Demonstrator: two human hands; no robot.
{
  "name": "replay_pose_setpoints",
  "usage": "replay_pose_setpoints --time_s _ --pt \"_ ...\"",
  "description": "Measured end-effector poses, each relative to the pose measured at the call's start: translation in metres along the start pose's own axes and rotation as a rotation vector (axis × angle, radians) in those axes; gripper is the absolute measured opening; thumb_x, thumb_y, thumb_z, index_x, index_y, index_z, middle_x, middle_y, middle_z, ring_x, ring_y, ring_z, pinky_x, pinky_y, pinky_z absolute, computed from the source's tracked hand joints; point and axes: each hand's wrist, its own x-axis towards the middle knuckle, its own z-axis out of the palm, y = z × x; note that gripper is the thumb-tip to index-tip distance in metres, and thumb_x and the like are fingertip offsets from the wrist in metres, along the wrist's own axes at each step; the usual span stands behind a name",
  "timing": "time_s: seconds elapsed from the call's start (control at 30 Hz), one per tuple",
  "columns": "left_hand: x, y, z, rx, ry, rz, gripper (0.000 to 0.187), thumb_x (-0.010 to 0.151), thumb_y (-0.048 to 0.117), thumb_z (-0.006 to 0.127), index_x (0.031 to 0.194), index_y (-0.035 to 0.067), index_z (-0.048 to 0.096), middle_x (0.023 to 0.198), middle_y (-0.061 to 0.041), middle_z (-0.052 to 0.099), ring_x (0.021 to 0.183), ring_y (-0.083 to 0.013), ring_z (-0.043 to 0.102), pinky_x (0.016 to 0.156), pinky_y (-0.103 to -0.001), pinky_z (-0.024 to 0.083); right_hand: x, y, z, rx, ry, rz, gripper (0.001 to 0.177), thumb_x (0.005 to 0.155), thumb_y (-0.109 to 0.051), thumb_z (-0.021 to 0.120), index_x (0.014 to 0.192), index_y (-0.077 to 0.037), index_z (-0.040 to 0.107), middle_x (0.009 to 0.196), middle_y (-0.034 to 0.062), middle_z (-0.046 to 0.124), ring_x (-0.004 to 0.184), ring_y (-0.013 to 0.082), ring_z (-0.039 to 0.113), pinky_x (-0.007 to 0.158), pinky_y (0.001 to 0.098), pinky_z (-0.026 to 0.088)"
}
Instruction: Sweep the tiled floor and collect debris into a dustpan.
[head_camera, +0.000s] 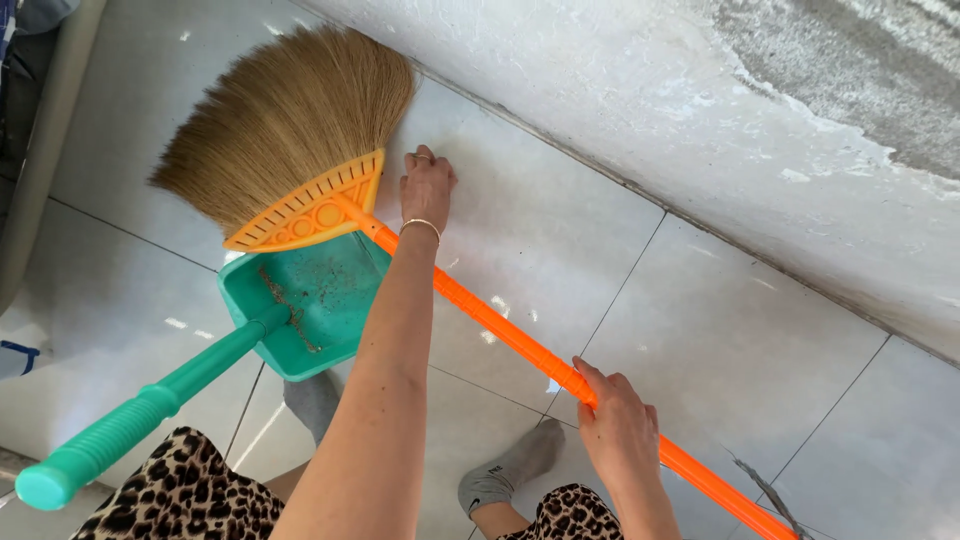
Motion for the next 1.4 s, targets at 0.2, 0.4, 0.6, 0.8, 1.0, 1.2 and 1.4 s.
replay_pose_setpoints --time_s 0.2,0.4,0.6,0.8,1.0,1.2,1.4 --pt "-0.012 -0.009 -0.026 -0.148 -0.017 0.129 0.023 0.086 -0.009 0.056 0.106 0.001 0.053 0.106 -0.017 0.058 0.099 -0.0333 0.059 0.08 -0.041 0.053 0.003 0.001 -0.001 0.011 0.008 -0.004 0.057 0.09 -0.012 0.065 0.141 -0.035 0.059 0.097 0.0011 0.064 0.085 0.0205 0.067 0.102 0.0412 0.046" --pt "-0.121 -0.032 -0.162 -0.574 0.058 -0.061 0.008 0.099 -0.006 0.05 0.099 0.002 0.048 0.087 -0.021 0.055 0.082 -0.0386 0.055 0.073 -0.045 0.05 0.002 0.0 -0.001 0.027 -0.018 0.004 0.057 0.09 -0.015 0.065 0.143 -0.035 0.057 0.101 0.0015 0.065 0.093 0.0213 0.068 0.103 0.0431 0.045" --pt "-0.229 -0.147 -0.137 -0.082 0.116 -0.022 0.014 0.098 -0.005 0.06 0.104 0.001 0.049 0.089 -0.021 0.06 0.085 -0.0383 0.059 0.077 -0.047 0.05 0.002 -0.001 0.002 0.034 -0.024 0.004 0.058 0.09 -0.017 0.066 0.144 -0.035 0.056 0.107 0.0009 0.066 0.1 0.0229 0.067 0.103 0.0447 0.045" --pt "-0.241 -0.154 -0.102 0.346 -0.128 -0.112 0.039 0.08 -0.005 0.065 0.117 0.005 0.054 0.13 -0.025 0.055 0.11 -0.0396 0.056 0.09 -0.044 0.052 0.002 -0.002 0.005 0.009 -0.034 0.011 0.06 0.09 -0.017 0.066 0.146 -0.035 0.055 0.108 0.0023 0.067 0.102 0.0239 0.067 0.103 0.0452 0.045" --pt "-0.209 -0.099 -0.142 0.32 -0.008 -0.175 0.062 0.077 0.004 0.069 0.136 0.008 0.054 0.148 -0.022 0.043 0.122 -0.0402 0.046 0.092 -0.049 0.041 -0.001 -0.003 0.005 0.003 -0.048 0.019 0.061 0.09 -0.017 0.067 0.147 -0.036 0.054 0.108 0.0022 0.067 0.102 0.0237 0.068 0.102 0.0448 0.046" --pt "-0.158 -0.039 -0.171 -0.021 0.278 -0.09 0.037 0.093 0.025 0.074 0.126 0.014 0.061 0.128 -0.014 0.056 0.121 -0.0359 0.048 0.096 -0.049 0.037 -0.002 -0.001 0.005 -0.002 -0.029 -0.002 0.061 0.09 -0.018 0.068 0.147 -0.035 0.054 0.108 0.0015 0.067 0.102 0.0231 0.067 0.1 0.0441 0.047" --pt "-0.085 -0.016 -0.149 0.252 0.039 -0.093 0.053 0.073 0.042 0.081 0.115 0.013 0.065 0.124 -0.015 0.059 0.118 -0.0354 0.049 0.091 -0.053 0.035 -0.006 -0.003 0.003 -0.003 -0.04 0.0 0.06 0.091 -0.019 0.067 0.147 -0.035 0.053 0.107 0.0012 0.067 0.1 0.0221 0.068 0.1 0.0429 0.047"
